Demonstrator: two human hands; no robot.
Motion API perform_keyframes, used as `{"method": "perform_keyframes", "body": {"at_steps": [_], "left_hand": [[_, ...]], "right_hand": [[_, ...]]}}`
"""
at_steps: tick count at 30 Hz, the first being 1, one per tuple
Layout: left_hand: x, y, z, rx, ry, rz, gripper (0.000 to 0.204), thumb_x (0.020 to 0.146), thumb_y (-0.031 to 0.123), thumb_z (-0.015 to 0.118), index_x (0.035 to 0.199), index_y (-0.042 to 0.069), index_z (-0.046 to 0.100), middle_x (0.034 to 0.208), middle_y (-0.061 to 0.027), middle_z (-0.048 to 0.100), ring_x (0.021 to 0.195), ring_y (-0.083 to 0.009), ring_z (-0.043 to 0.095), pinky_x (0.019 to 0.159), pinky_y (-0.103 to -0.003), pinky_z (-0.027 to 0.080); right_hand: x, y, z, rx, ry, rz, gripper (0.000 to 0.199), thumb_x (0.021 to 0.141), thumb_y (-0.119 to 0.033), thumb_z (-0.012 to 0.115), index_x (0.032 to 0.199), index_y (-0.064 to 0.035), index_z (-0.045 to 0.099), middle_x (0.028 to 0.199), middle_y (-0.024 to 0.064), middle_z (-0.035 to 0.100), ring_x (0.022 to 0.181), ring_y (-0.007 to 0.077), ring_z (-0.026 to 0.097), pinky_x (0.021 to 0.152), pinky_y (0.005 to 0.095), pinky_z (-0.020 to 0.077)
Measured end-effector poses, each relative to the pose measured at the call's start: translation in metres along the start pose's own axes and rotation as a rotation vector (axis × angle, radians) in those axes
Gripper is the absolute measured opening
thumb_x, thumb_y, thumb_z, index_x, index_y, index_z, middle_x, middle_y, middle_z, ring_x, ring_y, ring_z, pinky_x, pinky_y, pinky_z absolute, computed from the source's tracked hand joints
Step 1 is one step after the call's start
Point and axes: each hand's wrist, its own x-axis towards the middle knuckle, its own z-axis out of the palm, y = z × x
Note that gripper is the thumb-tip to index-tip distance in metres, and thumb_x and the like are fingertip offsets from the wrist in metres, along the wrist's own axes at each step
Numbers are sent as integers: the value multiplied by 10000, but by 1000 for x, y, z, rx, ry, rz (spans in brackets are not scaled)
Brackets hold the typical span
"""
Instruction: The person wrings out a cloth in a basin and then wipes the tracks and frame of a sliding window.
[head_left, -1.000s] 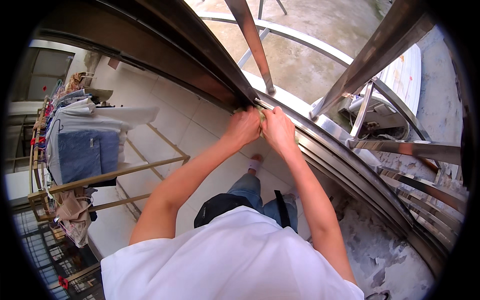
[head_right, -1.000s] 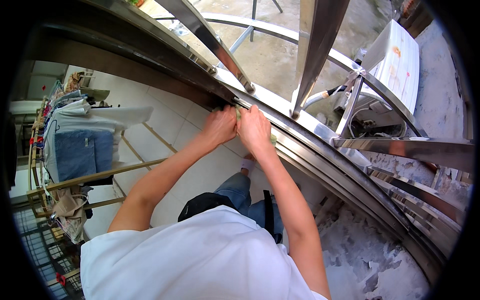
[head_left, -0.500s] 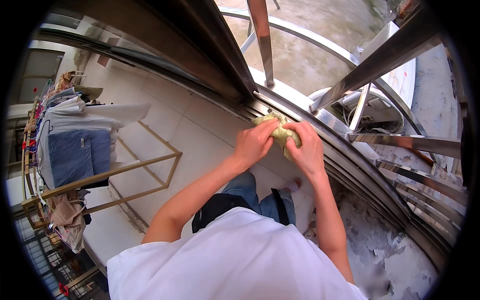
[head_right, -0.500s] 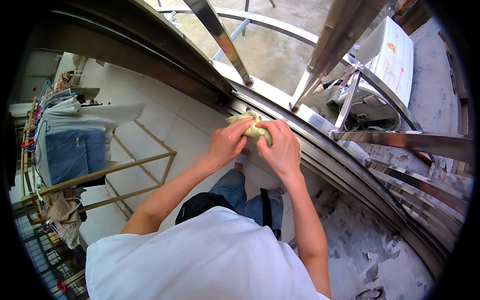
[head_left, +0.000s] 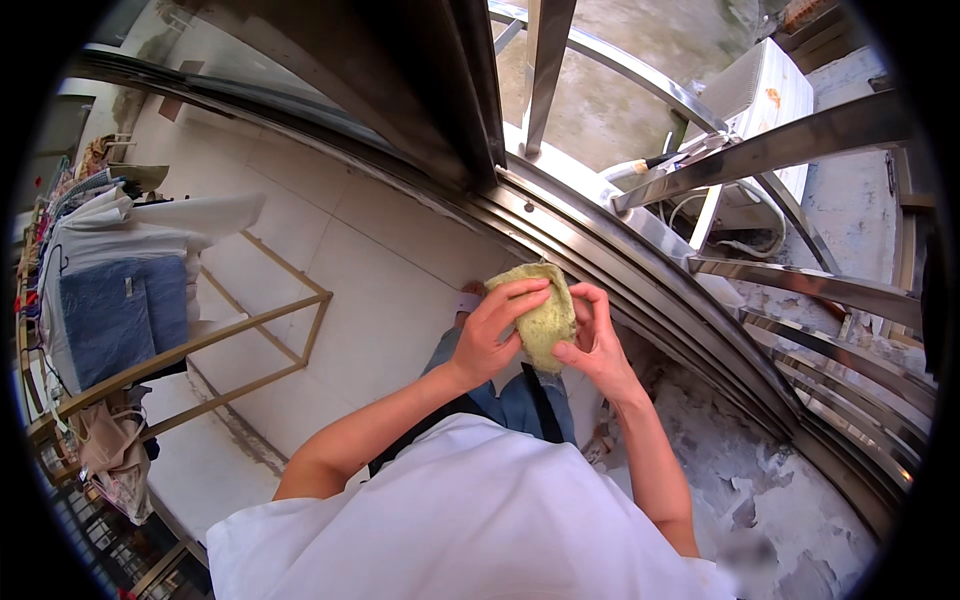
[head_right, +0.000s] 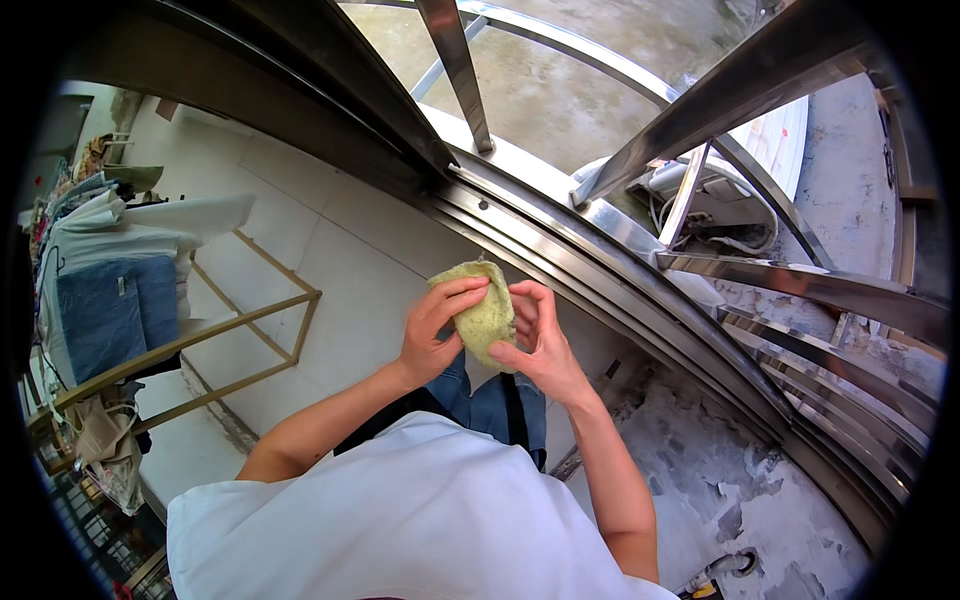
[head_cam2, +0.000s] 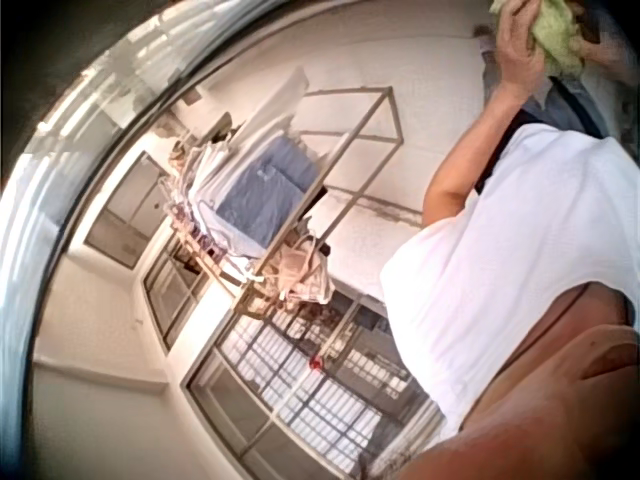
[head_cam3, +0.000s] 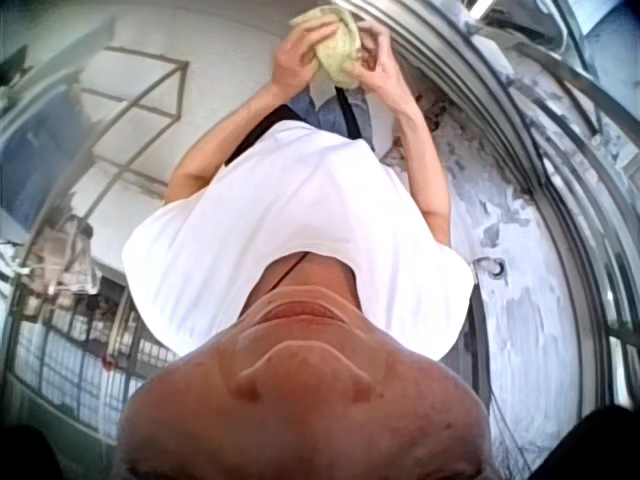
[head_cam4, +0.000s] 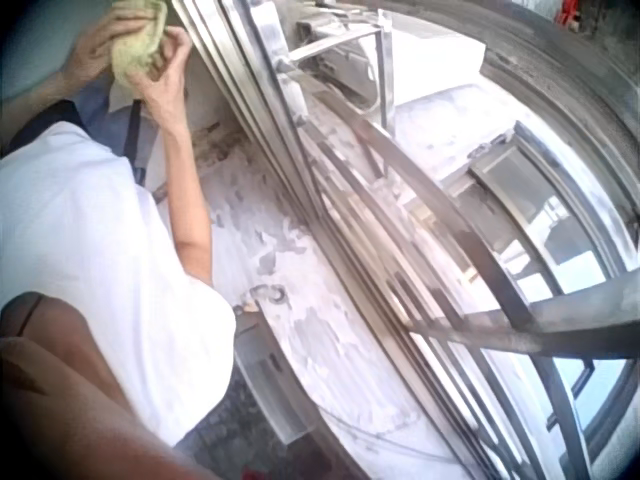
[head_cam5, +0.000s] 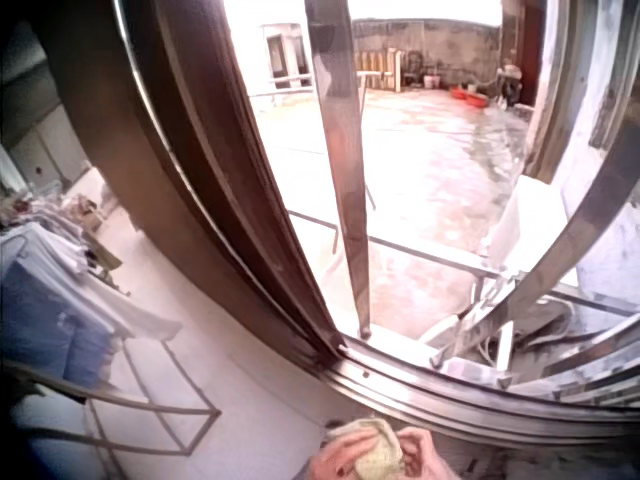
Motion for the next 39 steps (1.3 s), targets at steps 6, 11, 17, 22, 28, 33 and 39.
{"method": "perform_keyframes", "body": {"at_steps": [6,11,17,22,28,33,39], "left_hand": [[-17,-8,-23,-3,174,-228,503,722,-100,528,1197,65,522,1318,-154,365,1028,-250,574,806,-300,520],[-15,-12,-35,12,91,-198,451,735,-117,489,1147,55,556,1285,-131,401,973,-212,591,772,-290,523],[-24,-18,-41,14,113,-252,402,743,-106,497,1105,47,582,1239,-118,451,957,-197,595,739,-265,518],[-21,-16,-48,45,44,-245,356,766,-103,483,1077,32,590,1203,-118,482,928,-189,598,736,-267,513],[-19,-11,-19,-65,-272,-268,325,783,-78,503,1070,39,600,1115,-96,552,895,-165,601,725,-276,505],[2,23,31,-438,-507,-400,420,831,73,614,1233,50,496,1119,-54,569,968,-145,564,809,-266,471],[10,33,41,-977,-404,-827,223,846,88,637,1010,55,490,997,-9,546,929,-80,543,766,-251,472]], "right_hand": [[36,-27,4,-982,345,-578,315,706,36,638,1008,-52,609,837,34,573,632,132,544,543,261,431],[127,-2,9,-1565,131,-791,267,748,-50,583,1010,-73,632,942,89,526,870,246,518,666,347,439],[134,10,15,-1700,87,-705,293,799,-253,594,1039,-90,630,1015,64,516,852,230,488,675,352,395],[80,4,-40,-1783,157,-633,266,794,-216,602,1043,-125,623,1024,52,522,848,230,497,678,353,424],[-20,-25,-101,-1736,263,-307,337,753,-19,574,1079,-89,616,1085,109,518,914,294,521,766,381,456],[-66,-53,-43,-1152,401,-355,290,792,11,577,1076,-43,588,1078,135,541,932,290,569,815,336,457],[-78,0,-23,-115,364,-193,447,805,-127,700,1159,-41,439,1090,63,555,928,150,563,803,265,471]]}}
